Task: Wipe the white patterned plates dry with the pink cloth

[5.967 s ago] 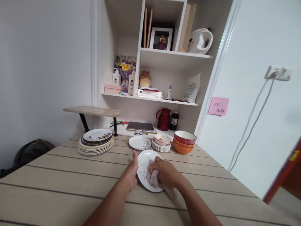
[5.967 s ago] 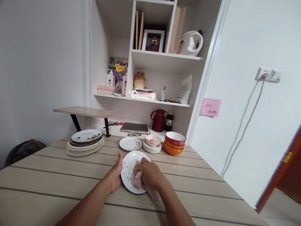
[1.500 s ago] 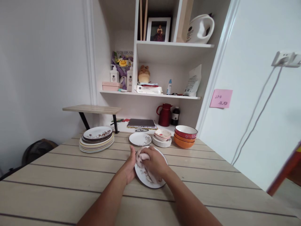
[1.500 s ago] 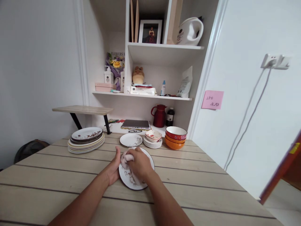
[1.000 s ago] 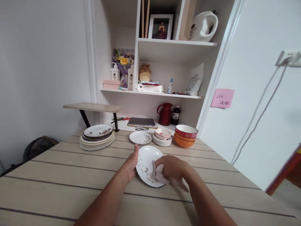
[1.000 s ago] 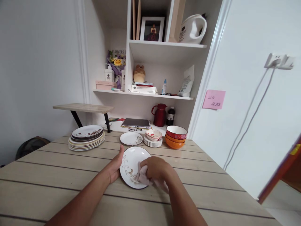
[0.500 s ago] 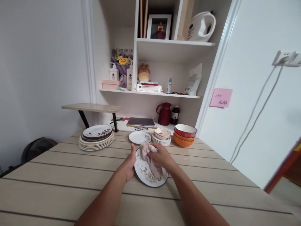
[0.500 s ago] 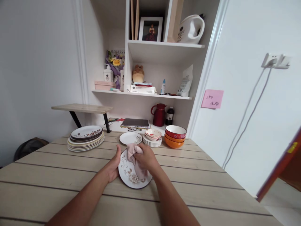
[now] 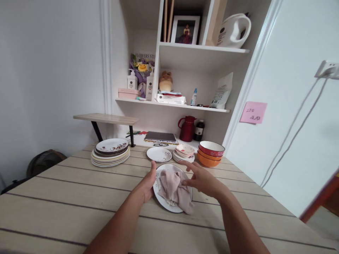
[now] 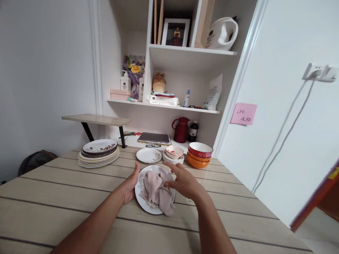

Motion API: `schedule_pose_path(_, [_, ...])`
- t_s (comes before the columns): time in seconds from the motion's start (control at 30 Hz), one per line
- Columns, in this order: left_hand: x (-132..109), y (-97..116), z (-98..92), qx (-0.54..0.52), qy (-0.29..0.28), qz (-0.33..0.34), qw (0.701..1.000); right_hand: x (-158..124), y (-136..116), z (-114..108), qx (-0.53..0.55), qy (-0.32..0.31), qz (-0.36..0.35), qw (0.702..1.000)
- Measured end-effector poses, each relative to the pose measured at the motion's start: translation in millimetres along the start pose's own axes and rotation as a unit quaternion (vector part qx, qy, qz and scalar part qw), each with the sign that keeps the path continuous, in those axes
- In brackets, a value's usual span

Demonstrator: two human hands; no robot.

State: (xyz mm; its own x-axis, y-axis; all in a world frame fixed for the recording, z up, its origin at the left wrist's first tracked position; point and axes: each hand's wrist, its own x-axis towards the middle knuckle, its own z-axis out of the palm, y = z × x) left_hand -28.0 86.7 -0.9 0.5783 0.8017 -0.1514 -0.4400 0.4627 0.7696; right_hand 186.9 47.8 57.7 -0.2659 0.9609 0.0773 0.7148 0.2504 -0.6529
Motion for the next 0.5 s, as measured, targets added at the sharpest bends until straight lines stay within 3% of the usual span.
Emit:
schedule_pose_path(0.1, [0.9, -0.8, -1.1, 0.007, 0.017, 0.001, 1.000, -3.3, -9.2, 1.0, 0.068, -0.080, 0.009, 0.994])
schedule_pose_path(0.23, [0.6, -1.2, -1.7, -0.005, 0.018, 0.018, 1.000, -3.3, -23.6, 10.1, 0.091, -0.015, -0.027, 0.995])
schedule_pose_path(0.33, [-0.7, -0.5, -0.6, 0.000, 0.016, 0.015, 1.000, -1.4, -31.9, 25.7, 0.017, 0.028, -0.030, 0.999])
schedule_pose_path(0.43, [-1.9, 0.4, 1.4, 0.011, 0.040, 0.010, 0.999, 3.1, -36.1, 43.9, -0.121, 0.006, -0.034, 0.992])
schedule_pose_path(0.5, [-2.1, 0.7, 2.4, 0.018, 0.052, 0.011, 0.998, 8.0, -35.7, 50.4, -0.136, 0.008, -0.033, 0.990])
